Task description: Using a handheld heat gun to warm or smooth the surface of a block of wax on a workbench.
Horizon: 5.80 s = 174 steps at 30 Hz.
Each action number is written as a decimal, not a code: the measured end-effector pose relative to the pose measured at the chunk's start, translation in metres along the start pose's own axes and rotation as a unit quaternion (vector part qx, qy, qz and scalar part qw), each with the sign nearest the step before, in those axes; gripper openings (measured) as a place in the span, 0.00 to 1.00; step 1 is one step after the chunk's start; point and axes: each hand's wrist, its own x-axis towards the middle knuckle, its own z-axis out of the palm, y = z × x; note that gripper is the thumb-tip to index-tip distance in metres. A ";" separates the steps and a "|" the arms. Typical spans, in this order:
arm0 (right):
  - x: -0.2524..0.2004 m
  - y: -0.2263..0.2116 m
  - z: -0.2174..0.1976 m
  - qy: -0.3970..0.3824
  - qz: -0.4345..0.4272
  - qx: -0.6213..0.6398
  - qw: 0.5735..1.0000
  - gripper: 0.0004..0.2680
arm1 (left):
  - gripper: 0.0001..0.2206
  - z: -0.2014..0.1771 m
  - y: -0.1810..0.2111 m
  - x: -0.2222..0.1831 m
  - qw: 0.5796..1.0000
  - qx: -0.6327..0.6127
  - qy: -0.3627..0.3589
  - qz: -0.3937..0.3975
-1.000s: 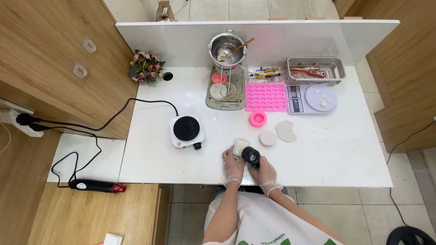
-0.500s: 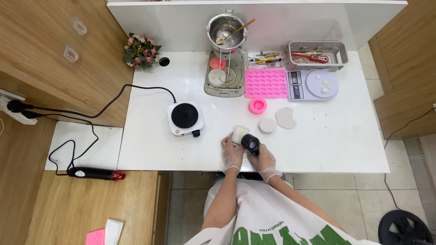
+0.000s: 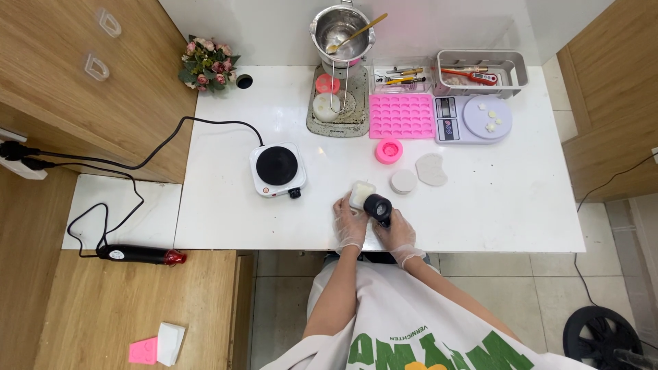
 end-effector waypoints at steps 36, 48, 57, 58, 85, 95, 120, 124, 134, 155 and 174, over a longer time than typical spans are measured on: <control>0.001 -0.011 -0.009 -0.016 0.048 0.013 0.999 0.17 | 0.33 0.001 -0.004 0.011 1.000 0.020 -0.014 -0.020; -0.003 -0.019 -0.019 -0.015 0.056 0.027 0.998 0.16 | 0.32 0.000 0.002 0.009 0.999 0.040 -0.002 -0.013; -0.002 -0.018 -0.024 -0.017 0.035 0.021 0.999 0.16 | 0.32 0.005 0.003 0.009 0.999 0.042 0.027 0.011; -0.004 -0.019 -0.025 -0.017 0.038 0.022 0.999 0.16 | 0.32 0.005 0.004 0.006 0.999 0.043 0.024 0.012; -0.003 -0.024 -0.036 -0.042 0.047 0.062 0.996 0.14 | 0.32 -0.001 0.012 0.008 0.998 0.058 -0.009 -0.036; -0.003 -0.018 -0.032 -0.054 0.051 0.051 0.996 0.14 | 0.32 -0.002 0.012 0.005 0.999 0.037 -0.003 -0.022; -0.002 -0.016 -0.033 -0.072 0.041 0.032 0.996 0.16 | 0.31 -0.008 0.019 0.001 0.999 0.047 -0.004 -0.016; -0.001 -0.014 -0.031 -0.074 0.033 0.027 0.996 0.17 | 0.31 -0.006 0.016 0.003 0.999 0.050 -0.002 -0.009; -0.001 -0.016 -0.033 -0.076 0.051 0.031 0.995 0.15 | 0.30 -0.011 0.024 -0.001 0.999 0.037 -0.013 -0.024; -0.001 -0.016 -0.034 -0.085 0.047 0.032 0.995 0.16 | 0.31 -0.010 0.022 0.000 0.999 0.038 -0.007 -0.019; -0.001 -0.007 -0.013 0.055 -0.009 0.080 0.995 0.17 | 0.34 -0.014 0.033 -0.006 0.994 0.105 -0.014 -0.004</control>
